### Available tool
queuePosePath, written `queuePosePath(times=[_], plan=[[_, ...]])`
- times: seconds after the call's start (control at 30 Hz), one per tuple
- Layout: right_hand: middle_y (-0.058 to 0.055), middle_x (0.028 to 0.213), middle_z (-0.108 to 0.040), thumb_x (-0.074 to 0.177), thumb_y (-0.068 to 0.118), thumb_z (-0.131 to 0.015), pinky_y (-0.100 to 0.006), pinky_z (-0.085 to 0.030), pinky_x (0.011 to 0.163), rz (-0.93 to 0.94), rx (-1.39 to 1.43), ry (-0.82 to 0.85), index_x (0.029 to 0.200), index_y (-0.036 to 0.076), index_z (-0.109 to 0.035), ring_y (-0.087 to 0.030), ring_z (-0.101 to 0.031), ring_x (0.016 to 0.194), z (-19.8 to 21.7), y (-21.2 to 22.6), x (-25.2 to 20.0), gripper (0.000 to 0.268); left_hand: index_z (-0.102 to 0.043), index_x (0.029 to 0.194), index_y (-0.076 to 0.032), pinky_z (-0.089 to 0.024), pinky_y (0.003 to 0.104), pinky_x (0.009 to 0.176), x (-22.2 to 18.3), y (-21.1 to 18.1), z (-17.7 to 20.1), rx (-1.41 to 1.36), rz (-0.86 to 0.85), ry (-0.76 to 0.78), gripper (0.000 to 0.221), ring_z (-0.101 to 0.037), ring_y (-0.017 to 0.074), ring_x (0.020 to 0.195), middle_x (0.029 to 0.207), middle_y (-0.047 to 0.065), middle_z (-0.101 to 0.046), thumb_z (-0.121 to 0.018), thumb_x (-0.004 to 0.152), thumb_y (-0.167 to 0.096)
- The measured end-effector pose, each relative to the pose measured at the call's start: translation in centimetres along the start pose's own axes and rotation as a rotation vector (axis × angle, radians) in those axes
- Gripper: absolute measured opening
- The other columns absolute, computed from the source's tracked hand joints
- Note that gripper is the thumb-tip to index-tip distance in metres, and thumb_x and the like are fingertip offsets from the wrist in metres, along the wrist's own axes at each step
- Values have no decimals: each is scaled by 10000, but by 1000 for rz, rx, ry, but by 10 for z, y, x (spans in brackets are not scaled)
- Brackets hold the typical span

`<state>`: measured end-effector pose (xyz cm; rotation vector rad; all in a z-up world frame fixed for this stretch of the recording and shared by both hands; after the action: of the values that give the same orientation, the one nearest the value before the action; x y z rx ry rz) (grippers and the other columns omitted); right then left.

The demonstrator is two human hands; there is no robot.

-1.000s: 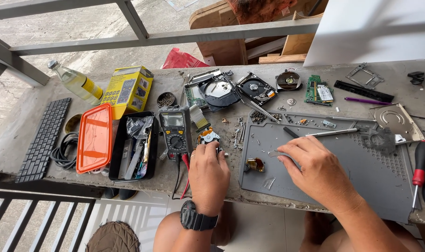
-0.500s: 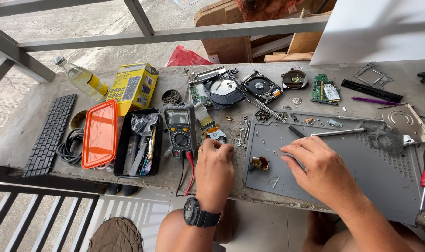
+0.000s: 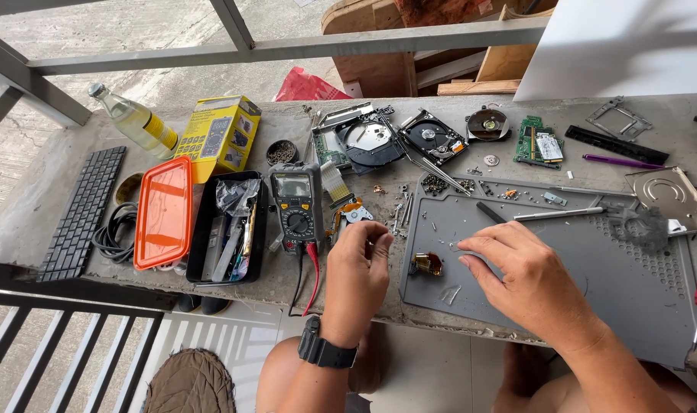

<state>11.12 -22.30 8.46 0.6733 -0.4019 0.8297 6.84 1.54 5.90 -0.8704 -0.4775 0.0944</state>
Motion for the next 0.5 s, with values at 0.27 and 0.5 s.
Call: queuePosePath(times=[0.27,0.5], plan=[[-64,1222,-839,1027,65,-841,-347,-673,1001,12,115,-79,1367,91,-798,-209,-816,1066,5,18,1,344,-785,1297,-119,-624,371,897,-10,-28,-19,-148,-101,111,233,-760,205,906,1126,50,-845,-772,1065,-97],[-72,1132,-838,1048,39,-801,-315,-670,938,67,246,-74,1183,72,-827,-199,-817,973,4,32,2,140,-746,1367,-154,-576,315,805,-16,-43,-29,-332,-72,291,315,-762,161,929,1083,36,-857,-769,1067,-60]])
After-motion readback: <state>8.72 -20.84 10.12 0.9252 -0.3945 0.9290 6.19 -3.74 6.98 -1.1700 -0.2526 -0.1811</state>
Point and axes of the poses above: each hand's wrist, its own x-axis towards the middle knuckle, its own z-axis out of the back of the hand, y = z × x, the point moved 8 cm from there along x, towards the middle knuckle
